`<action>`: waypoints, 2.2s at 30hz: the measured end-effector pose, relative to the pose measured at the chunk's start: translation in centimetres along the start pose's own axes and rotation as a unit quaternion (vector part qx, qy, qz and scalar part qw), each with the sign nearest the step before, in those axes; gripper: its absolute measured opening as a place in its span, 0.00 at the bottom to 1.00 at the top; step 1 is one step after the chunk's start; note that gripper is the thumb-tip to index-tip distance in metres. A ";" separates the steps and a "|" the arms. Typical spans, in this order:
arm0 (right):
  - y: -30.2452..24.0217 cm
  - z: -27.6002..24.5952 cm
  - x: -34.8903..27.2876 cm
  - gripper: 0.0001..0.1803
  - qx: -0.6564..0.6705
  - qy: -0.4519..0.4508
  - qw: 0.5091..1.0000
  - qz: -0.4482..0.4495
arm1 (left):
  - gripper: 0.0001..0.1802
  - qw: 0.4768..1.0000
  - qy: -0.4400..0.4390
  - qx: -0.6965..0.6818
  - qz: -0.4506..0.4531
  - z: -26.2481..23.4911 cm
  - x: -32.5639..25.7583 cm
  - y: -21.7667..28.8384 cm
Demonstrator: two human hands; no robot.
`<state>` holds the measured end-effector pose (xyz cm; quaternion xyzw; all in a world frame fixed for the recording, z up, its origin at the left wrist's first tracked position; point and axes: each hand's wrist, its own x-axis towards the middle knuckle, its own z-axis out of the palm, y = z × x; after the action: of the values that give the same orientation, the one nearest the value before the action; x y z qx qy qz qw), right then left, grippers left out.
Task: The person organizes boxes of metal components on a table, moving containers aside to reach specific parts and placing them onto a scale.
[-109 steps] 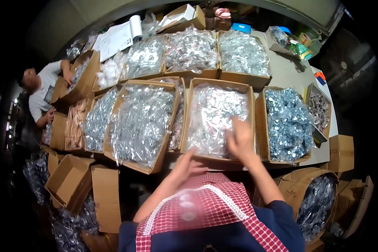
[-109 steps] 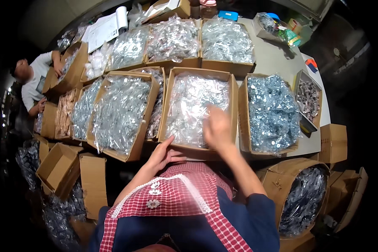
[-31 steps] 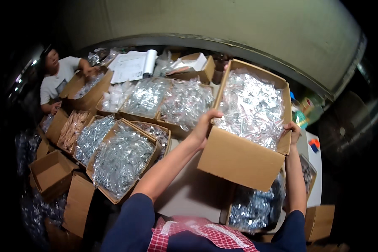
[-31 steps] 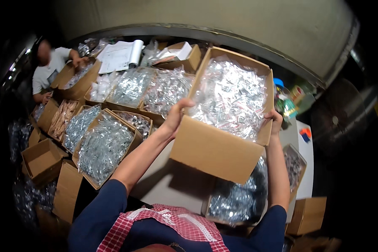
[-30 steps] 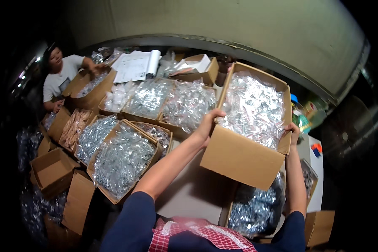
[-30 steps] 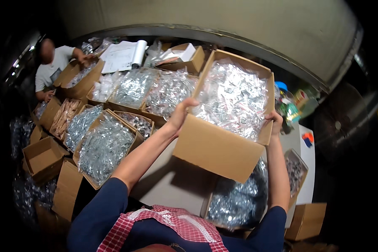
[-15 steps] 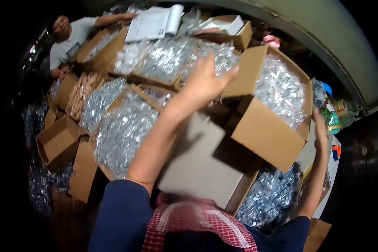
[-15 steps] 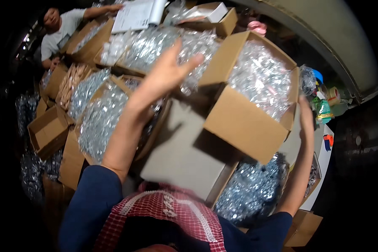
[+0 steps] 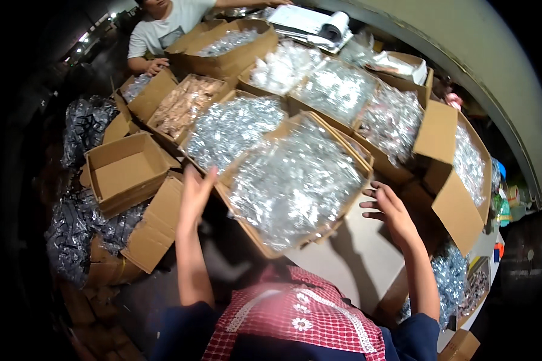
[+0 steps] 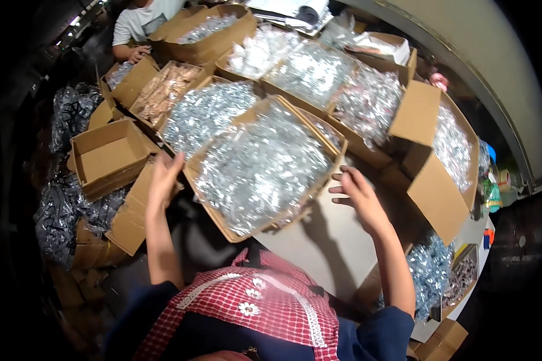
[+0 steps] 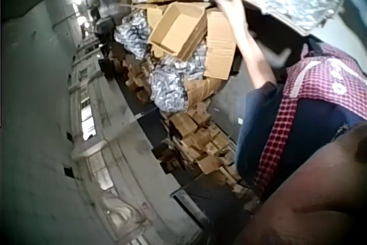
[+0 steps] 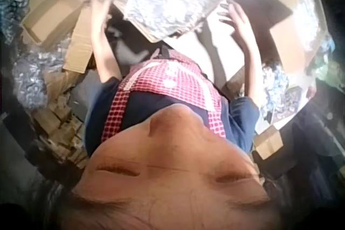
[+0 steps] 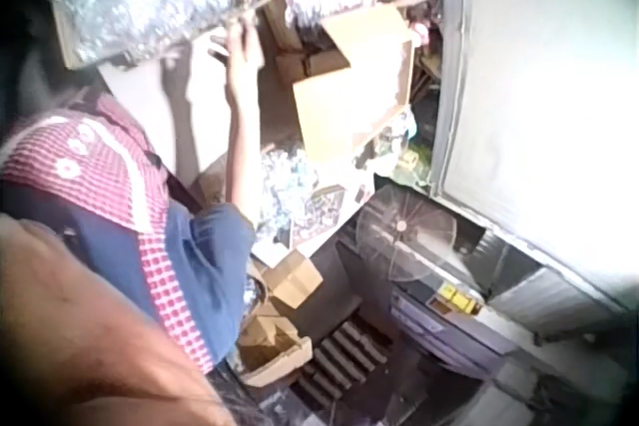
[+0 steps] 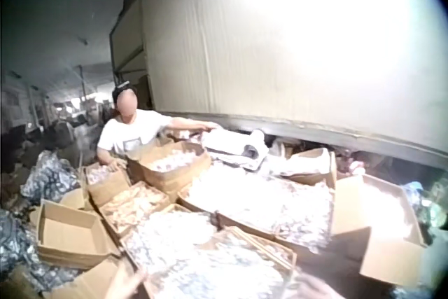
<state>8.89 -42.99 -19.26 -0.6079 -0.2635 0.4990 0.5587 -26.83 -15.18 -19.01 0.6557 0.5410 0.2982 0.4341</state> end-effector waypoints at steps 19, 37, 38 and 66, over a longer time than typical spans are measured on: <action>3.7 1.9 5.1 0.28 0.198 0.182 0.951 -0.152 | 0.38 0.919 -0.139 -0.368 -0.024 5.0 -9.9 1.5; 9.1 -7.7 -15.1 0.17 0.298 0.312 0.898 -0.092 | 0.33 0.861 -0.328 -0.364 -0.139 14.4 -25.3 0.9; 10.3 -9.4 -14.5 0.17 0.290 0.313 0.900 -0.085 | 0.35 0.854 -0.342 -0.353 -0.171 14.5 -25.4 1.4; 12.9 1.8 -7.1 0.42 -0.611 0.130 0.775 -0.097 | 0.48 0.804 -0.203 0.475 0.295 21.1 -1.2 0.7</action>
<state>1.67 -51.55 -28.97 -0.8517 -0.4952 0.0921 0.1447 -8.60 -21.58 -27.65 0.9535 0.2946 -0.0224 0.0592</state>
